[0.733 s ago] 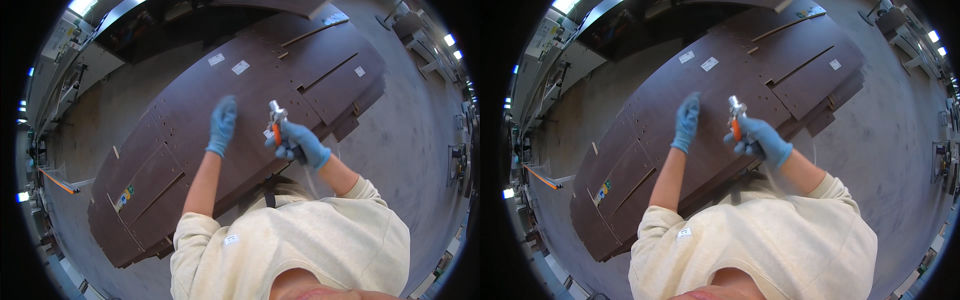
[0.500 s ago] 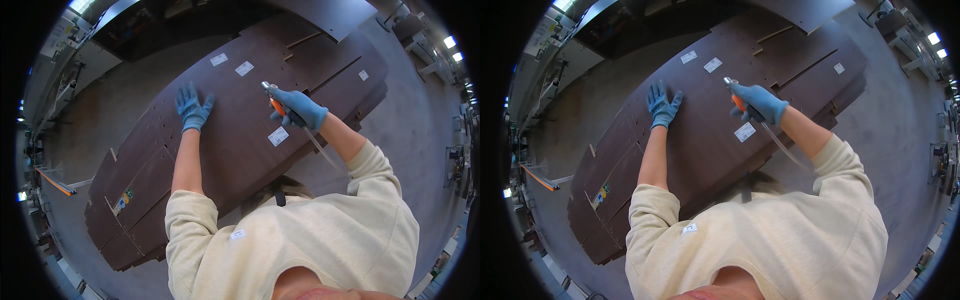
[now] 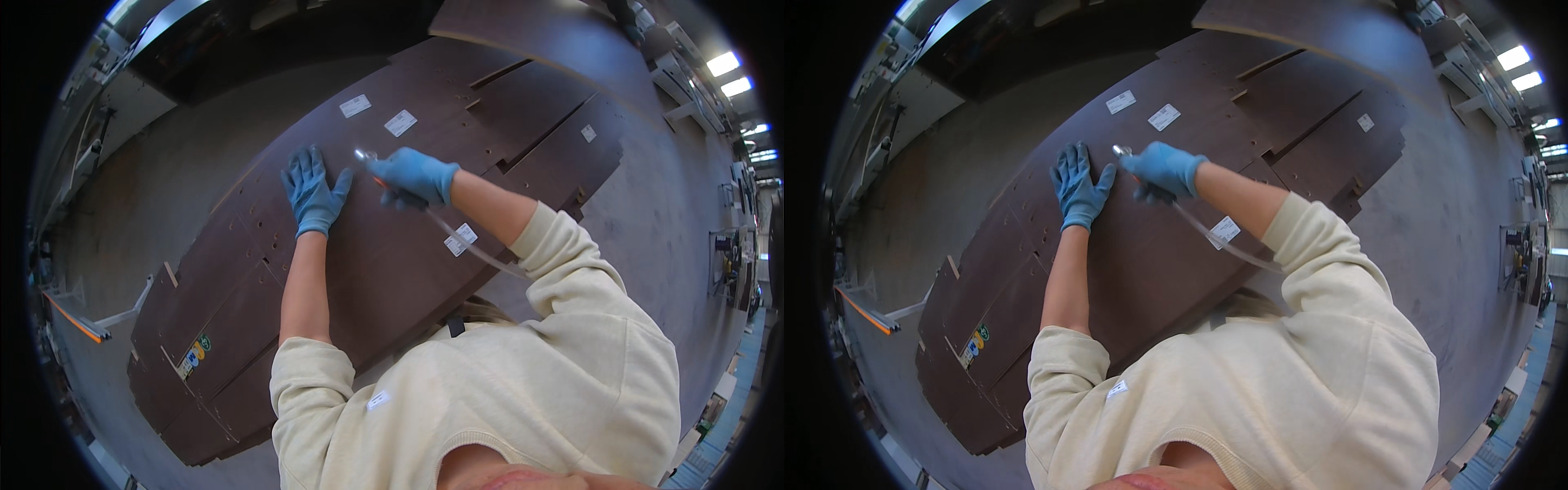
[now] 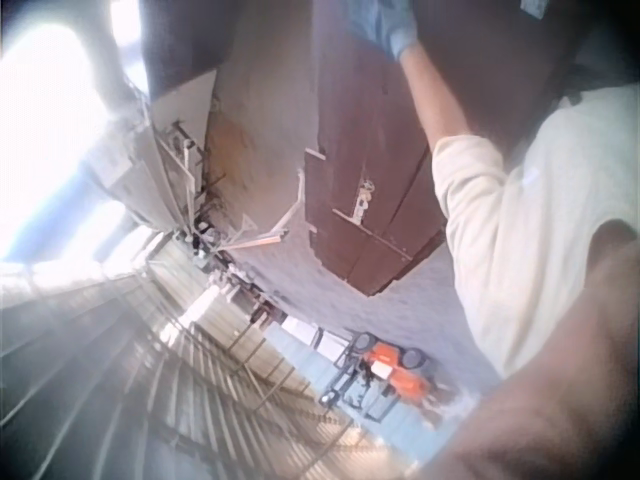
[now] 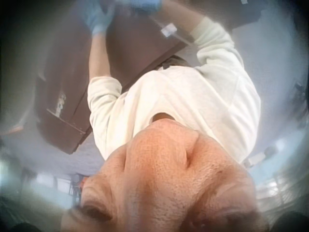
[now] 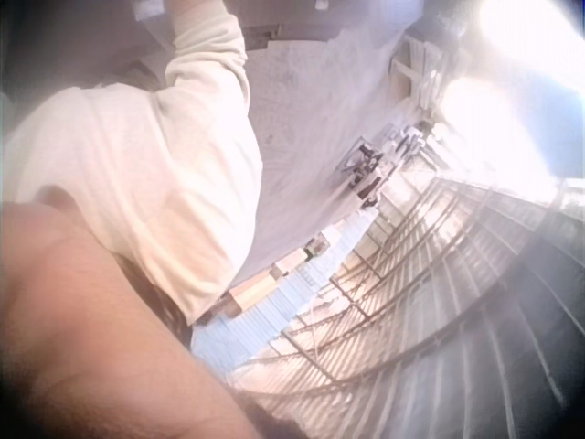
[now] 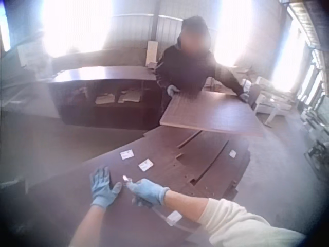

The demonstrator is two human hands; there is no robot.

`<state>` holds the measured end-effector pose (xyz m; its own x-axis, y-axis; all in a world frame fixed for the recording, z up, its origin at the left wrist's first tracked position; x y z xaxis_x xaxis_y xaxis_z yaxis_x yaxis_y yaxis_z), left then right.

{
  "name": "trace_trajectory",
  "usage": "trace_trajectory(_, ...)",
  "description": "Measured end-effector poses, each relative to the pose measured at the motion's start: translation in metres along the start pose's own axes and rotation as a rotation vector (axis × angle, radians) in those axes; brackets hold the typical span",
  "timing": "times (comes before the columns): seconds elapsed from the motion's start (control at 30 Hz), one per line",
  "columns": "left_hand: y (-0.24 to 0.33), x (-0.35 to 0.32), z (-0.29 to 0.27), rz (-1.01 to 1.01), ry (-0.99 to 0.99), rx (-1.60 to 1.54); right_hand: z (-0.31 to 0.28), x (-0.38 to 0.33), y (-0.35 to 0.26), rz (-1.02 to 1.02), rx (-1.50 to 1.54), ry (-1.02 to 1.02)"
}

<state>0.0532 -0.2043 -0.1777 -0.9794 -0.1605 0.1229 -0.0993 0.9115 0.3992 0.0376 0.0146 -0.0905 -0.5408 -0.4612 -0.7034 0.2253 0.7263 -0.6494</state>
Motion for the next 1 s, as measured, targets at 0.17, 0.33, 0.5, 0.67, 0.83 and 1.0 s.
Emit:
trace_trajectory(0.17, -0.001, 0.001, 0.003, -0.023, -0.026, -0.025, 0.049, -0.077, 0.044, 0.103, -0.038, -0.225)
trace_trajectory(0.33, -0.004, 0.003, 0.003, -0.031, -0.060, -0.016, 0.059, -0.129, 0.092, 0.027, 0.026, -0.284)
trace_trajectory(0.5, 0.023, 0.010, 0.001, -0.054, -0.066, 0.057, -0.027, -0.163, 0.150, 0.070, 0.169, -0.163)
trace_trajectory(0.67, 0.166, 0.010, 0.038, 0.155, 0.119, 0.032, -0.162, -0.202, 0.242, 0.149, 0.277, 0.056)
trace_trajectory(0.83, 0.370, 0.005, 0.125, 0.440, -0.005, -0.195, -0.228, -0.219, 0.335, 0.215, 0.265, 0.077)
trace_trajectory(1.0, 0.476, 0.009, 0.174, 0.501, -0.114, -0.313, -0.273, -0.224, 0.375, 0.269, 0.153, 0.043)
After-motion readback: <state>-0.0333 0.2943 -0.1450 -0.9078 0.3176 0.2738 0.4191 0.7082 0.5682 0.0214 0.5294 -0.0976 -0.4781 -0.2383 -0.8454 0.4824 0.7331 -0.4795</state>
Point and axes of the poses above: each hand's wrist, its own x-axis towards the middle knuckle, its own z-axis out of the palm, y = z × x, the point moved 6 cm from there along x, towards the middle knuckle, and after that the axes turned 14 degrees about -x, right-handed, at the moved point
